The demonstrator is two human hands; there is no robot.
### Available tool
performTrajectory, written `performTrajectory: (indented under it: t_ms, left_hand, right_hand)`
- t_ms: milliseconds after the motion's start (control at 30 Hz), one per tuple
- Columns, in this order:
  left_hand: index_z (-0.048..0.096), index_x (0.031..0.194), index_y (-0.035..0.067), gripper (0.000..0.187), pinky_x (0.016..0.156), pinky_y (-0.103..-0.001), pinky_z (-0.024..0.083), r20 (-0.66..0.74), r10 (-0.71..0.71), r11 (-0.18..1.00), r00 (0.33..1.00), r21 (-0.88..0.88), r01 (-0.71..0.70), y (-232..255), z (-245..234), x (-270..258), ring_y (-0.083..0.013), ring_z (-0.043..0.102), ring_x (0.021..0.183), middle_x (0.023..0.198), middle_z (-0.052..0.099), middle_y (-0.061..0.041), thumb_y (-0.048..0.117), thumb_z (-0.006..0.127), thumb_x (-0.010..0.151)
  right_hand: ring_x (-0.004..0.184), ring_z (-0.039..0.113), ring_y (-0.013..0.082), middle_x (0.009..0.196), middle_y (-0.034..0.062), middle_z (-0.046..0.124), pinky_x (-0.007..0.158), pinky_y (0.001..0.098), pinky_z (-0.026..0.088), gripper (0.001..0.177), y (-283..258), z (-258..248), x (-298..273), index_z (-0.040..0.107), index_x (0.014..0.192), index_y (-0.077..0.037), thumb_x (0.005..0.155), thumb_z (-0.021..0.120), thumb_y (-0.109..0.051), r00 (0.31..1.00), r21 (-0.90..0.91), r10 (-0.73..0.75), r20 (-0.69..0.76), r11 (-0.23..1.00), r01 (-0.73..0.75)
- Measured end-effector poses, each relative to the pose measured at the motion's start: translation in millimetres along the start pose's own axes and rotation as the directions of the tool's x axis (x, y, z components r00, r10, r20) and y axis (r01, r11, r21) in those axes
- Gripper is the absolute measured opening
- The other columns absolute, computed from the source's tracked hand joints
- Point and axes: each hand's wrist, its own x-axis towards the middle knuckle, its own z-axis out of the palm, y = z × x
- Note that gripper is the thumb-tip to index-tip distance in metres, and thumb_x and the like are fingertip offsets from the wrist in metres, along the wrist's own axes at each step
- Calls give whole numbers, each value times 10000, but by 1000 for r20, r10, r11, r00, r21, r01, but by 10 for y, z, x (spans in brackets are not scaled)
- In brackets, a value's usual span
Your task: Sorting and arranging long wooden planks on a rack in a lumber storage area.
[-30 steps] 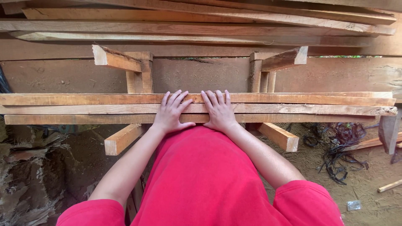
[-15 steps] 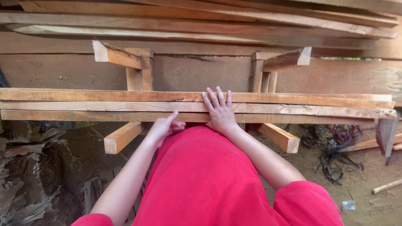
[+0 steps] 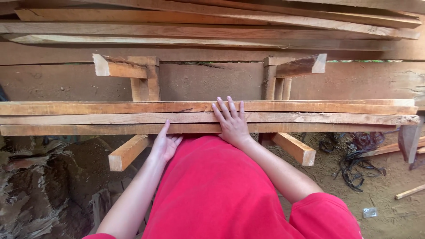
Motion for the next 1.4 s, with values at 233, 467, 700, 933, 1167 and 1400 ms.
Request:
performTrajectory:
  t_ms: [233, 467, 700, 933, 1167, 1400]
  left_hand:
    - [267, 1572, 26, 980, 1237, -528, 343, -60, -24, 968, 998, -250, 8, 142, 276, 14, -363, 365, 1491, 1605, 309, -212, 469, 800, 879]
    - [251, 1599, 47, 974, 1283, -522, 226, -103, 66, 958, 992, -270, -91, 282, 475, 493, -356, 233, 1549, 1654, 190, -241, 350, 847, 891]
    - [352, 1538, 50, 873, 1233, -568, 287, -133, 156, 931, 979, -312, -191, 488, 940, 588, -399, 382, 1430, 1512, 356, -246, 356, 853, 892]
    - [216, 1576, -6, 1147, 1220, -635, 169, -117, 193, 981, 974, -7, -196, 463, 903, 532, -418, 297, 1410, 1531, 205, -281, 492, 910, 811]
    - [390, 1543, 164, 971, 1180, -540, 407, -91, 222, 892, 971, -384, -239, 483, 770, 773, -343, 503, 1385, 1544, 465, -147, 596, 856, 808]
    - [415, 1545, 225, 878, 1202, -554, 406, -98, 249, 903, 963, -337, -268, 405, 581, 888, -311, 512, 1403, 1575, 476, -101, 606, 811, 860]
  right_hand:
    - [1547, 224, 396, 1669, 74, 331, 1182, 746, 123, 1128, 87, 102, 51, 394, 1603, -217, 532, 734, -122, 997, 18, -25, -78, 1000, 26]
    - [1472, 374, 398, 1613, 66, 448, 1147, 770, 186, 1028, 306, 77, 530, 532, 1523, -270, 524, 713, -110, 968, 52, -25, -251, 998, 39]
    - [1496, 346, 363, 1626, 42, 433, 1187, 764, 141, 1187, 630, -89, 964, 517, 1522, -299, 414, 940, -356, 986, 89, -45, -162, 994, 60]
    - [1505, 327, 339, 1633, 40, 393, 1214, 725, 154, 1242, 605, -274, 1003, 469, 1553, -296, 410, 951, -358, 994, 73, -26, -106, 997, 34]
    - [1495, 352, 328, 1621, 23, 413, 1212, 687, 197, 1170, 610, -296, 970, 472, 1544, -323, 470, 926, -423, 989, 68, -20, -146, 997, 30]
    - [1470, 390, 356, 1594, 53, 455, 1207, 663, 226, 1103, 598, -222, 950, 538, 1503, -298, 471, 909, -415, 978, 56, -40, -206, 997, 52]
